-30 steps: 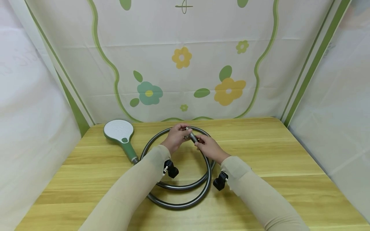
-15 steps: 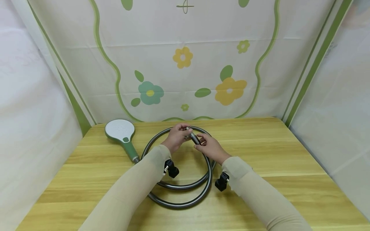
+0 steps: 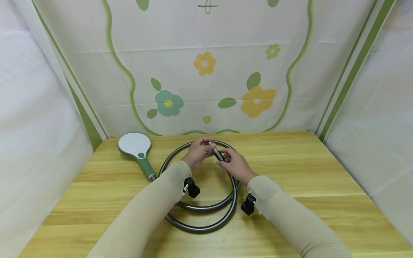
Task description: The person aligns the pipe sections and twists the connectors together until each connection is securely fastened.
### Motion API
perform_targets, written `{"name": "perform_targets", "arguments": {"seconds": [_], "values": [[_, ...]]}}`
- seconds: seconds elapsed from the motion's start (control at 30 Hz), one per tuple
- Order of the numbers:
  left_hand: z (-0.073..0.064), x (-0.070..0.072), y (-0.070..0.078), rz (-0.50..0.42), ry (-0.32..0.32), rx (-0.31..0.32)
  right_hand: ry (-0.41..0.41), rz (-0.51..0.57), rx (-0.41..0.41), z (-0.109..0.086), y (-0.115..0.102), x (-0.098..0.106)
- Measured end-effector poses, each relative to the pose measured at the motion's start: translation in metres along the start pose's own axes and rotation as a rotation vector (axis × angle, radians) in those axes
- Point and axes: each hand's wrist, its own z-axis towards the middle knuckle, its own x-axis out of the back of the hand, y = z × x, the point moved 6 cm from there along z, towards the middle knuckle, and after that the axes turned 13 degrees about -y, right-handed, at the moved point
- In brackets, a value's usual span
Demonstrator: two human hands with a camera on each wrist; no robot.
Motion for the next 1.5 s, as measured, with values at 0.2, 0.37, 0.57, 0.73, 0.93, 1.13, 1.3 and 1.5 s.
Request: {"name": "perform_targets", "arguments": {"seconds": [0.2,0.37,0.57,0.73,0.93,1.13,1.3,1.5], "values": [[-0.0004,-0.0007,0.0,0.003,-0.002,0.001,0.023,-0.026,0.005,-0.0012,-0.0027,-0.0003],[0.0011,0.0008,-0.0022,-0.002,0.002,-0.005,0.032,-0.021,0.009,-0.0009,-0.0027,-0.0008],[0.001,0.0015,-0.0033,0.002,-0.001,-0.008,0.036,-0.016,0.01,-0.0007,-0.003,-0.0016],[0.0015,0.0021,-0.0048,0.016,-0.003,-0.013,0.033,-0.008,0.009,-0.0002,-0.0015,-0.0012],[0.0015,0.0028,-0.006,0.017,-0.007,-0.014,0.017,0.005,0.008,0.0014,0.0003,-0.0002],[-0.0007,0.0018,-0.0046,0.014,-0.003,-0.009,0.009,0.022,0.016,0.0018,-0.0008,0.0007],[-0.0004,0.0015,-0.004,0.005,0.001,-0.007,0.012,0.022,0.022,0.002,-0.0018,0.0023],[0.0015,0.0013,-0.0036,0.001,-0.002,-0.011,0.019,0.008,0.018,0.0029,-0.001,0.0045]]}}
